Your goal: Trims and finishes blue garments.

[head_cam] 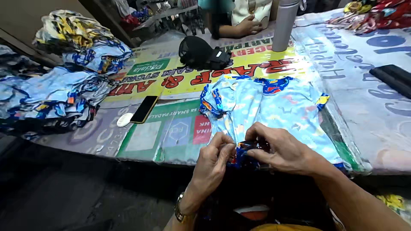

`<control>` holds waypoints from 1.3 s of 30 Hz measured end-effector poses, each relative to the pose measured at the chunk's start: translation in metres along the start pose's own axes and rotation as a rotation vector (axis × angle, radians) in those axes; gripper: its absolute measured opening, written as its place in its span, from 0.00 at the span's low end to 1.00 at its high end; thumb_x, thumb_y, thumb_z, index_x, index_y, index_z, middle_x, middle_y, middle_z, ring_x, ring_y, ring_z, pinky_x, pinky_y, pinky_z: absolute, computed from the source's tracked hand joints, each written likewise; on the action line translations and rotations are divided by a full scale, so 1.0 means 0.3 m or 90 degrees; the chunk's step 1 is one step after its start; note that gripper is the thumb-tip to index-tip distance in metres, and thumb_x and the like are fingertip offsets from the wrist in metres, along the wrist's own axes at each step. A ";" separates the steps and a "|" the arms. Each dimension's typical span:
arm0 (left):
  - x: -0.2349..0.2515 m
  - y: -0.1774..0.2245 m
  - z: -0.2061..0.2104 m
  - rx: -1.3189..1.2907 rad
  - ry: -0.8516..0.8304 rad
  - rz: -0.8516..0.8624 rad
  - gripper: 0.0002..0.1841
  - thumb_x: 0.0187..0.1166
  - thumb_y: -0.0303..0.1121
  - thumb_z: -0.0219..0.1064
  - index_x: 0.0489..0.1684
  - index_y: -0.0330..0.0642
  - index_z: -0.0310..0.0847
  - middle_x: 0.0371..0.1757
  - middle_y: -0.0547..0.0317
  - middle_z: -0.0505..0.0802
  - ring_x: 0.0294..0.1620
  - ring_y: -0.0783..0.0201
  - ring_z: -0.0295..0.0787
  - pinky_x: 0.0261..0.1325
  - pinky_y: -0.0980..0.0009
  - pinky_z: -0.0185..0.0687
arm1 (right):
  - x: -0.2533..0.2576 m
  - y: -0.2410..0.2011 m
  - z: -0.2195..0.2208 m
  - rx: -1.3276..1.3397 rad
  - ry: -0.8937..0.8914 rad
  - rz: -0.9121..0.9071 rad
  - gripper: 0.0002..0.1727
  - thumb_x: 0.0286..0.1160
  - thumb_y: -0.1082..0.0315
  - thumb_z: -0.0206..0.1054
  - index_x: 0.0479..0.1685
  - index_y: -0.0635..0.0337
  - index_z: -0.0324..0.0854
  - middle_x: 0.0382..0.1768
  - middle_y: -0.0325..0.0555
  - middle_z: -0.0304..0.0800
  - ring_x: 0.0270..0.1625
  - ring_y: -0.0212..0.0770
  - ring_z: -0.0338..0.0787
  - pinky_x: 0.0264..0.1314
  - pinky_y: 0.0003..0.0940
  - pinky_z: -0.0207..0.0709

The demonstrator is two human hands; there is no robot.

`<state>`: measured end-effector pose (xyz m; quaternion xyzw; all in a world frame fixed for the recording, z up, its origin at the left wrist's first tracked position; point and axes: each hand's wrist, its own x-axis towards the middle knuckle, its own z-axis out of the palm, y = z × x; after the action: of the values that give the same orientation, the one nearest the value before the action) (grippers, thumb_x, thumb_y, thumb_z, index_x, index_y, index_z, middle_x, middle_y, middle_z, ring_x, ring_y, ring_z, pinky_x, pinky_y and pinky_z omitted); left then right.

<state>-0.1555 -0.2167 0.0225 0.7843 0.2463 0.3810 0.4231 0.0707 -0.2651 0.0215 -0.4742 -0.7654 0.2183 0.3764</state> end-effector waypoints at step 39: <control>-0.065 -0.047 0.036 -0.040 0.140 0.033 0.06 0.80 0.37 0.71 0.41 0.46 0.85 0.51 0.63 0.93 0.61 0.69 0.87 0.67 0.68 0.81 | 0.028 0.056 0.095 0.461 0.004 -0.020 0.05 0.78 0.68 0.69 0.37 0.59 0.83 0.41 0.35 0.84 0.41 0.21 0.82 0.42 0.14 0.76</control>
<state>-0.1591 -0.2283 -0.0008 0.7303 0.2589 0.4833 0.4075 0.0554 -0.2492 -0.0048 -0.2994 -0.6442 0.4679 0.5257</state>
